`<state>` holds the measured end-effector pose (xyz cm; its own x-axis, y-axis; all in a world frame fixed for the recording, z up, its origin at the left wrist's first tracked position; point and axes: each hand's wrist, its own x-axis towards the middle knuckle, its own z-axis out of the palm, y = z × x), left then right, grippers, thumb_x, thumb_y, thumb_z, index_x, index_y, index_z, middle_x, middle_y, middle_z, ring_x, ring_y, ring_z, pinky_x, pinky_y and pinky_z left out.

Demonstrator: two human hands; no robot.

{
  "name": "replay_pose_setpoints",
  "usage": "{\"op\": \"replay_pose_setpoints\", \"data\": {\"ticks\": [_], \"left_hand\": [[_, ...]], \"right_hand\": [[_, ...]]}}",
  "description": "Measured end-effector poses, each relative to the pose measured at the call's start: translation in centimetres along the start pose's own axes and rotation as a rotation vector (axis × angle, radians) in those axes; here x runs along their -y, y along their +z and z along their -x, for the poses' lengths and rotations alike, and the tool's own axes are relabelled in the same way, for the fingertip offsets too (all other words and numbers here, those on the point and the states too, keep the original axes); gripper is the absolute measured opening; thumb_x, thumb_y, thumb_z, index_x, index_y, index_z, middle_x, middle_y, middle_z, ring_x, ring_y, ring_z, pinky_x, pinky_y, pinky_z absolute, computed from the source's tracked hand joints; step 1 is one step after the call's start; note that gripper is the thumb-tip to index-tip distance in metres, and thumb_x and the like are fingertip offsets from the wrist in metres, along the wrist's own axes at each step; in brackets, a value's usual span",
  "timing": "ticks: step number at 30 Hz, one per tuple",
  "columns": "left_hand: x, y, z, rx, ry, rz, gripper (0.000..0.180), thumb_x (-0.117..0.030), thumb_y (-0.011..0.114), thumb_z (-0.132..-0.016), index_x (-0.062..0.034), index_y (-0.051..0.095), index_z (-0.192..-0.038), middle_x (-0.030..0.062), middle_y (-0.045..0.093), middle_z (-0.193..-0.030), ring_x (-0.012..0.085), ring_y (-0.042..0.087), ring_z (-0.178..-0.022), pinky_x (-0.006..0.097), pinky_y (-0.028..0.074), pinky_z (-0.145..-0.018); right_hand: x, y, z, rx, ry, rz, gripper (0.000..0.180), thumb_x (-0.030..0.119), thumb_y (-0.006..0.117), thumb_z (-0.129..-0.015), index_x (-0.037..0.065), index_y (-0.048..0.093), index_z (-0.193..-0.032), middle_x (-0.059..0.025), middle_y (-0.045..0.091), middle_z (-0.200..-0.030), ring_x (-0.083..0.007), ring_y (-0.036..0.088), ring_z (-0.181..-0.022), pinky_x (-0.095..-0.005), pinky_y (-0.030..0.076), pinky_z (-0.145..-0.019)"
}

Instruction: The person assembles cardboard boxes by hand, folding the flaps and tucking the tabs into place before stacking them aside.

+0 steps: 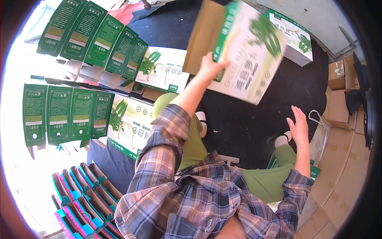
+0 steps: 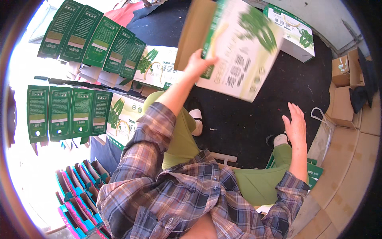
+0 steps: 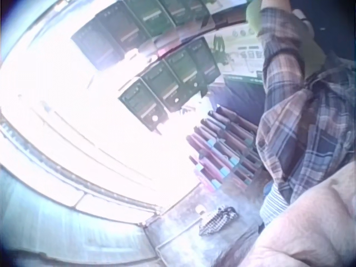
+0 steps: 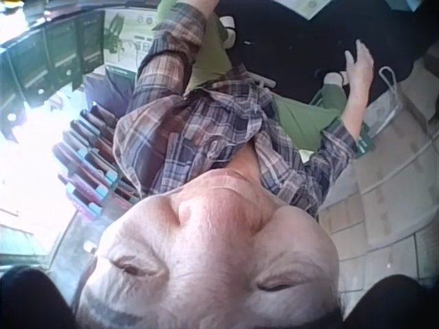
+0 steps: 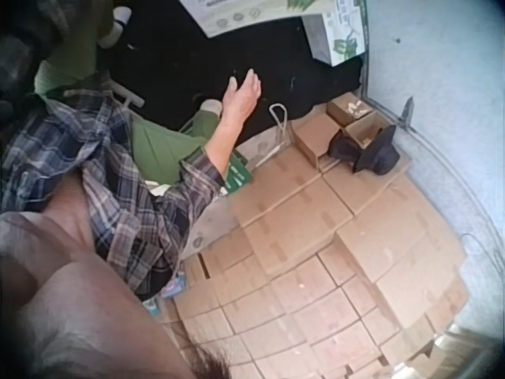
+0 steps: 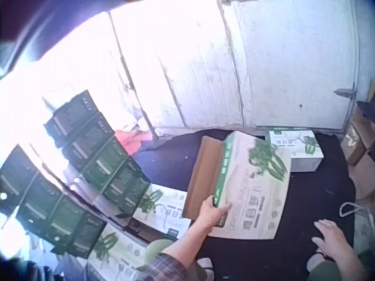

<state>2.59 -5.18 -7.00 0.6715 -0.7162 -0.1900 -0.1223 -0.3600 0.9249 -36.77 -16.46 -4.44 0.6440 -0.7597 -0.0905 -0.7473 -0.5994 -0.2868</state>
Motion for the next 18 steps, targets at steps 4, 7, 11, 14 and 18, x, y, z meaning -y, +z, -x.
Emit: {"op": "replay_pose_setpoints", "data": {"ticks": [4, 7, 11, 14, 18], "left_hand": [[-1.1, -5.3, -2.1, -0.015, -0.196, 0.617, 0.038, -0.024, 0.072, -0.084, 0.0024, 0.058, -0.107, 0.0131, 0.066, -0.099, 0.0242, 0.068, -0.080, 0.039, 0.056, -0.073], [-1.1, -9.2, -2.2, -0.153, -0.375, 0.597, 0.039, -0.039, 0.066, -0.087, -0.0065, 0.061, -0.106, 0.0051, 0.064, -0.097, 0.0206, 0.061, -0.092, 0.050, 0.051, -0.079], [7.1, -16.5, -2.7, -0.222, -0.271, 0.901, 0.036, -0.033, 0.062, -0.091, -0.0068, 0.058, -0.115, 0.0069, 0.062, -0.104, 0.0220, 0.060, -0.091, 0.046, 0.052, -0.081], [12.9, -17.8, -1.0, -0.319, -0.345, 1.016, 0.035, -0.034, 0.057, -0.094, -0.0114, 0.056, -0.120, 0.0080, 0.062, -0.109, 0.0265, 0.061, -0.097, 0.049, 0.052, -0.079], [18.1, -17.6, 1.4, -0.438, -0.511, 1.115, 0.037, -0.041, 0.054, -0.094, -0.0125, 0.057, -0.118, 0.0091, 0.064, -0.107, 0.0300, 0.062, -0.097, 0.056, 0.051, -0.081]], "right_hand": [[1.0, -0.3, 0.5, 0.040, 0.011, -0.047, 0.054, 0.010, 0.065, -0.082, 0.006, 0.049, -0.133, -0.0175, 0.048, -0.136, -0.0326, 0.041, -0.130, -0.0395, 0.034, -0.108], [1.1, -0.3, 0.7, 0.073, 0.034, -0.049, 0.054, 0.010, 0.065, -0.081, 0.005, 0.050, -0.132, -0.0172, 0.048, -0.137, -0.0323, 0.041, -0.130, -0.0394, 0.035, -0.107], [2.1, -0.1, 0.0, 0.090, 0.003, -0.086, 0.052, 0.011, 0.066, -0.081, 0.006, 0.051, -0.131, -0.0169, 0.048, -0.136, -0.0321, 0.041, -0.129, -0.0394, 0.036, -0.107], [1.8, 0.3, 0.2, 0.118, 0.018, -0.084, 0.053, 0.011, 0.065, -0.081, 0.006, 0.051, -0.131, -0.0166, 0.049, -0.136, -0.0309, 0.043, -0.129, -0.0382, 0.035, -0.107], [1.6, 0.8, 0.4, 0.143, 0.033, -0.071, 0.052, 0.011, 0.065, -0.081, 0.006, 0.051, -0.131, -0.0166, 0.049, -0.136, -0.0309, 0.043, -0.129, -0.0381, 0.035, -0.107]]}}
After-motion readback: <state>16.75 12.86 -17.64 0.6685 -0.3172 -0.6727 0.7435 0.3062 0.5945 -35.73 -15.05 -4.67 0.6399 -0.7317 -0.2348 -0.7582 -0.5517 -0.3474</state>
